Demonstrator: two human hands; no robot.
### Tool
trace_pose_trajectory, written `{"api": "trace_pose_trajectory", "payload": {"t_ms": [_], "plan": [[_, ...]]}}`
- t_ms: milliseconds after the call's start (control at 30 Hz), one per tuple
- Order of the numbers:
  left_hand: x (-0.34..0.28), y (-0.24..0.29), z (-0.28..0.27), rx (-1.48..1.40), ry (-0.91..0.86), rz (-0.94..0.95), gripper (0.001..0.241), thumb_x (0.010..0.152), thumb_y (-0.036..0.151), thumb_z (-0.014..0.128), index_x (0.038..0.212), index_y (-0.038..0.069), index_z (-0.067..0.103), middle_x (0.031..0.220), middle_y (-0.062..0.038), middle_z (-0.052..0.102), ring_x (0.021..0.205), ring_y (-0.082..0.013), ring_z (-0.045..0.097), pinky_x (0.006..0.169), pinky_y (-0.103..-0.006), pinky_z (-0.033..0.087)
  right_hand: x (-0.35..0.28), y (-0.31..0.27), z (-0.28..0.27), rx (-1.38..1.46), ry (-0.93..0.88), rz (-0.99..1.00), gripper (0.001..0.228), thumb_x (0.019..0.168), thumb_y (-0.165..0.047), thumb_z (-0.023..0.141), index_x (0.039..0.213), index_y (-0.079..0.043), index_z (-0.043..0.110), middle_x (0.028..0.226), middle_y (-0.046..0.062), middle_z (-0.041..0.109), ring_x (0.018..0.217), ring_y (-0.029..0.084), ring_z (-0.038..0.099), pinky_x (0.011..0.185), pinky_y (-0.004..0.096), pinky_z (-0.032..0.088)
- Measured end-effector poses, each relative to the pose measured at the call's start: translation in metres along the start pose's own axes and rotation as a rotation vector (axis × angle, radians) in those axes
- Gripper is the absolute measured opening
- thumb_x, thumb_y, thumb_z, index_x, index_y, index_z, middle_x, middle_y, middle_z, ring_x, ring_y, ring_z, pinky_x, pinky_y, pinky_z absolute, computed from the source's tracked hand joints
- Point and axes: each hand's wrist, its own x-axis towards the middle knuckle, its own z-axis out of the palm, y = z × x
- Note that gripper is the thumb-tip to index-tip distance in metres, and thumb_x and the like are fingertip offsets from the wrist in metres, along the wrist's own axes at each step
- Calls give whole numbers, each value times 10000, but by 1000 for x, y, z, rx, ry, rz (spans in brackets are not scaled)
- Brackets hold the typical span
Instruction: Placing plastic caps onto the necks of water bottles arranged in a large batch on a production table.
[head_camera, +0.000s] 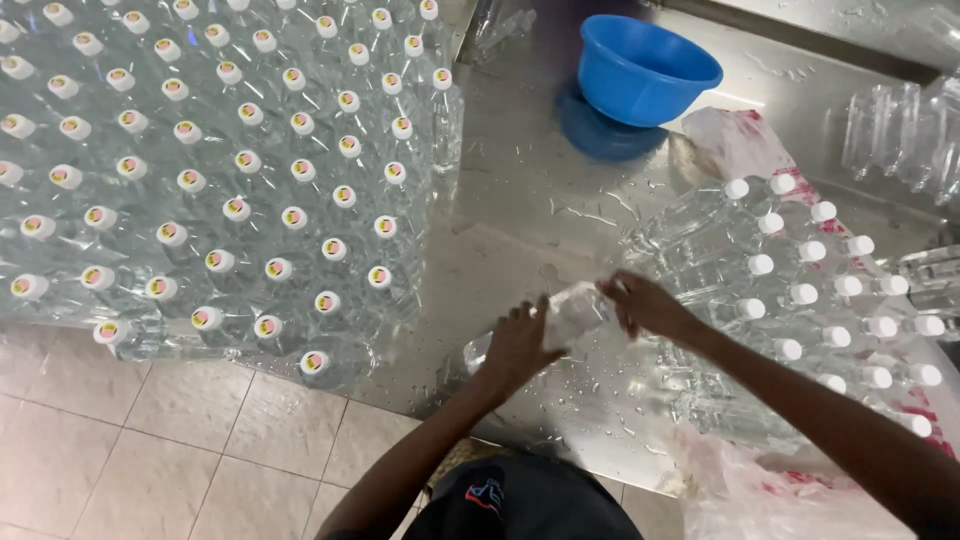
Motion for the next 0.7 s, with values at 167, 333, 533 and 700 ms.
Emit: {"api": "trace_pose_trajectory", "payload": {"t_ms": [167,333,533,700], "plan": [[-19,10,-107,-468,215,-218,1042,984,367,803,1690,-71,174,1535,-486,398,1391,-663,504,1093,-755,482,56,-130,7,-409,223,-502,510,1075,-479,632,1109,26,692,833,318,726,799,486,741,731,566,555],[-79,-25,-102,-591,313,-428,910,1028,445,719,1720,93,243,1713,-320,188,1551,-586,332,1238,-714,402,234,-187,4,-868,446,-701,625,1046,-601,623,1285,-27,681,1060,302,756,1003,515,772,829,634,621],[-98,-54,8,-681,144,-706,764,1007,390,715,1662,207,367,1764,-53,177,1404,-375,603,1014,-567,603,412,-249,-6,-505,578,-867,488,1004,-460,732,1364,-130,718,1351,208,727,1238,418,662,1006,562,508],[-86,-5,-26,-762,-49,-635,793,986,418,700,1680,283,341,1815,-78,80,1599,-357,363,1134,-620,527,394,-244,0,-342,437,-1075,829,962,-895,482,1247,-116,494,1105,124,680,927,295,680,760,470,479]]}}
